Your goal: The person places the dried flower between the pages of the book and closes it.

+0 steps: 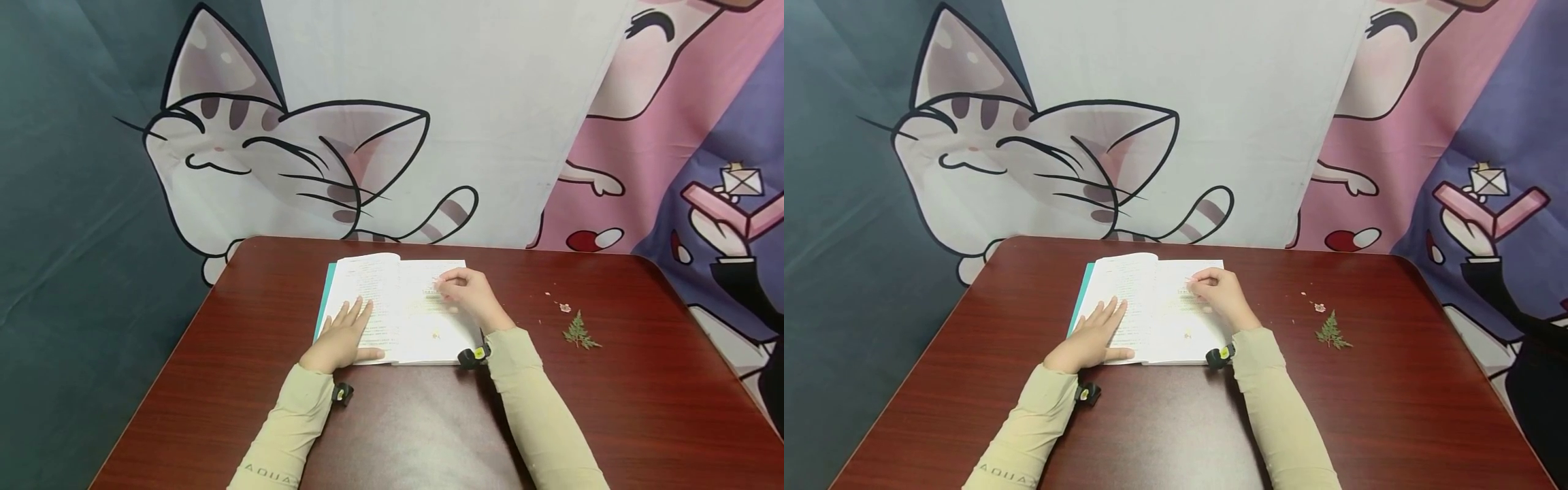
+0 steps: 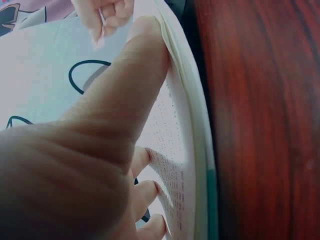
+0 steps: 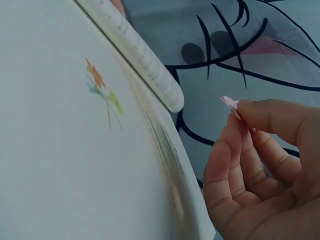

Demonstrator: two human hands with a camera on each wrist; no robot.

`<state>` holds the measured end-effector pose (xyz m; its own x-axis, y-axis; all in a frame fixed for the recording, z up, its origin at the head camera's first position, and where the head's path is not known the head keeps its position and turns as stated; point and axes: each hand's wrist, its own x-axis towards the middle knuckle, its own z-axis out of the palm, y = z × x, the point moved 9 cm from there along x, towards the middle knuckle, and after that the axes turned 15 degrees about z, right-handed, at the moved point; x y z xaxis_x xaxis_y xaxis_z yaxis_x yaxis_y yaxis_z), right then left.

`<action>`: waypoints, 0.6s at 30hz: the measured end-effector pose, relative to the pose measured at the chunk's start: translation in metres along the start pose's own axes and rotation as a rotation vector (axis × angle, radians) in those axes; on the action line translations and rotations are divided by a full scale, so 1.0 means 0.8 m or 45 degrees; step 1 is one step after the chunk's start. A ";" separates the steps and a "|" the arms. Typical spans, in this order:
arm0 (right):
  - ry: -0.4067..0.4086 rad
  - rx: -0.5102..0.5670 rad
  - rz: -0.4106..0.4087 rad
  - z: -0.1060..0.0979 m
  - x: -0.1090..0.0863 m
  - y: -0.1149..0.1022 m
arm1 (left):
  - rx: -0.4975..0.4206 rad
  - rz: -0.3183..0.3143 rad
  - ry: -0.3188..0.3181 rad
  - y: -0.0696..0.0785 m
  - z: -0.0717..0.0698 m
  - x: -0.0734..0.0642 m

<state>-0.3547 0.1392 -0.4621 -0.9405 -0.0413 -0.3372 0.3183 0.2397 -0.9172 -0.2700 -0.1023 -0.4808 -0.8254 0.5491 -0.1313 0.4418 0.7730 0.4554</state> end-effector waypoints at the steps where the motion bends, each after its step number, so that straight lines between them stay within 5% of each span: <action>1: -0.006 -0.016 0.002 0.004 0.002 -0.001 | 0.002 -0.001 -0.002 0.000 0.000 0.000; 18: -0.061 -0.092 0.074 0.054 0.026 0.001 | 0.002 0.001 0.001 0.000 0.000 0.000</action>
<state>-0.3685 0.0971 -0.4792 -0.9135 -0.0715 -0.4005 0.3609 0.3120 -0.8789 -0.2700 -0.1024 -0.4812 -0.8252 0.5496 -0.1301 0.4432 0.7729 0.4541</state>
